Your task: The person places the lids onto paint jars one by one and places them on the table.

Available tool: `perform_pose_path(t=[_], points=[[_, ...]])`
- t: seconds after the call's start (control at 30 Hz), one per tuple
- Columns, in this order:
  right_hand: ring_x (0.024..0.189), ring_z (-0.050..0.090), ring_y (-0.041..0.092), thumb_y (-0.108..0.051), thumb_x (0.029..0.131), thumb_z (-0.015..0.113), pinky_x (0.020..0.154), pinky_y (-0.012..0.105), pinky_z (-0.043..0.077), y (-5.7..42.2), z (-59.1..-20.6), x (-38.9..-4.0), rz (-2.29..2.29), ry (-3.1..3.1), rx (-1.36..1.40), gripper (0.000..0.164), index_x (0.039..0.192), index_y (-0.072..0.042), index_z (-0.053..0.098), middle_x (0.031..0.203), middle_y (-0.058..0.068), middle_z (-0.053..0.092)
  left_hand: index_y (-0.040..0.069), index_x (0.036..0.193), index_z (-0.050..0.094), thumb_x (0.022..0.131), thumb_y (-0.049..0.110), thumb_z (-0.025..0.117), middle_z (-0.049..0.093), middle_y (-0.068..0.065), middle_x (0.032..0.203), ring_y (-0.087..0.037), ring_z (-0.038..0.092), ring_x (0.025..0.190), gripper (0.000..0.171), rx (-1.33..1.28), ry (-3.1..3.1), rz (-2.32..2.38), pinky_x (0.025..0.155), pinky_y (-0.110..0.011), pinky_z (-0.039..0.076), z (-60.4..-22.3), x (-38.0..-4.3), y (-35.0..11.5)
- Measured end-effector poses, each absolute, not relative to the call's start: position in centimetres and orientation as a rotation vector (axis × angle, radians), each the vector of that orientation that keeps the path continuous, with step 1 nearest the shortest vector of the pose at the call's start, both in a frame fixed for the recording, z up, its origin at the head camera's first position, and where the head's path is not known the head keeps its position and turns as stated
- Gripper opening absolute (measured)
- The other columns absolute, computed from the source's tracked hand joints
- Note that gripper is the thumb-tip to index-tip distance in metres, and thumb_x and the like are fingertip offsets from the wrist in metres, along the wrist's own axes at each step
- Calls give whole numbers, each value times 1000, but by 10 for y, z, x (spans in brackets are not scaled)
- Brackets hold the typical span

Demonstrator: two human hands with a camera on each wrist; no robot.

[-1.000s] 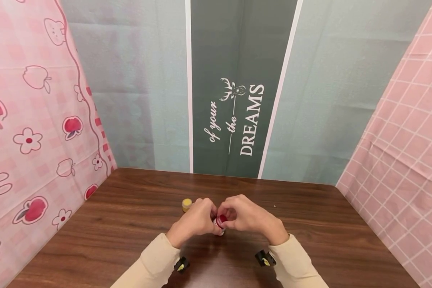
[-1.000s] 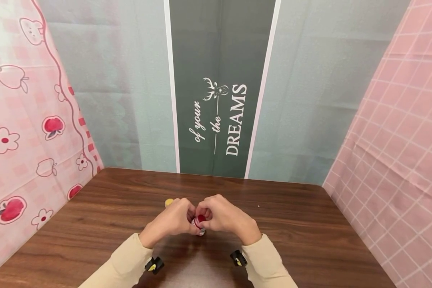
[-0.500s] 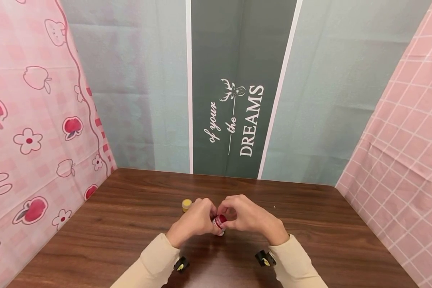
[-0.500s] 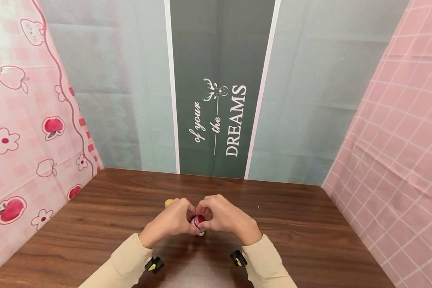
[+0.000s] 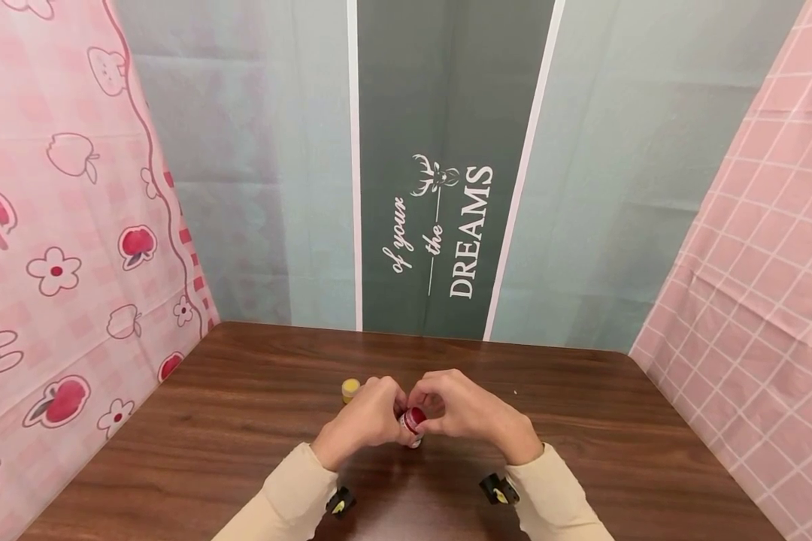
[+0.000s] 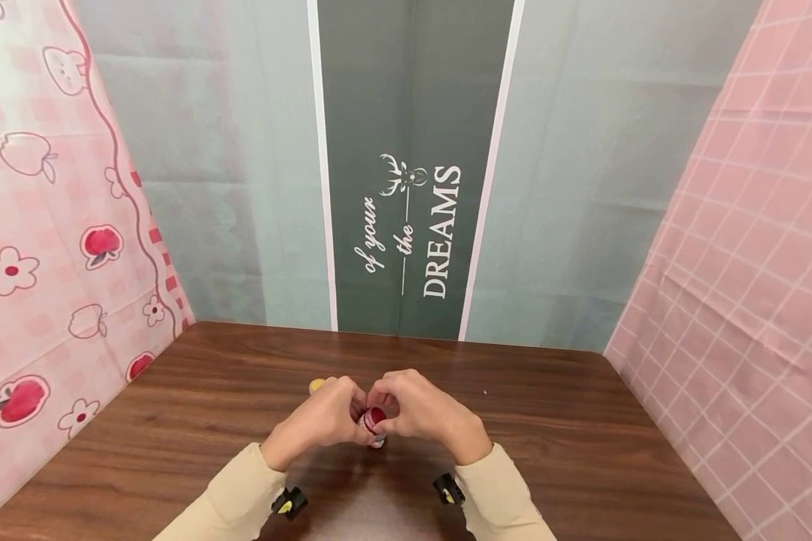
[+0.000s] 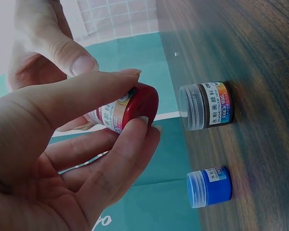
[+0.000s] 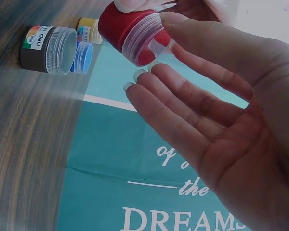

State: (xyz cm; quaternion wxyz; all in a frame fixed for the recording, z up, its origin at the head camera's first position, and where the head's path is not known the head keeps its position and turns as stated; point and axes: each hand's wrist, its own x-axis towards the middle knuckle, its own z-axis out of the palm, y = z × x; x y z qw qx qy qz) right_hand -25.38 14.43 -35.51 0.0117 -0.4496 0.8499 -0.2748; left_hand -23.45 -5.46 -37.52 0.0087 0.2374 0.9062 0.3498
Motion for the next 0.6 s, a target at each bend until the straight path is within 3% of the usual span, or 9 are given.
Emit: perform_pose_path(t=[0.27,0.6], points=[[89,73,12,1,82,82,80,34,63,143,-355,-253,-867,2629,-1393,22,101,-6,75,97,5,72,10,75,77,70,13,94,70,4,63,-3,56,54,19,759,2820,1111,53,-19,50,-375,-233,-54],[88,73,12,1,82,82,79,32,63,143,-356,-254,-855,2631,-1399,21,100,-6,75,96,5,72,9,76,77,69,12,94,71,3,64,-4,56,54,19,768,2820,1114,54,-19,50,-375,-232,-53]])
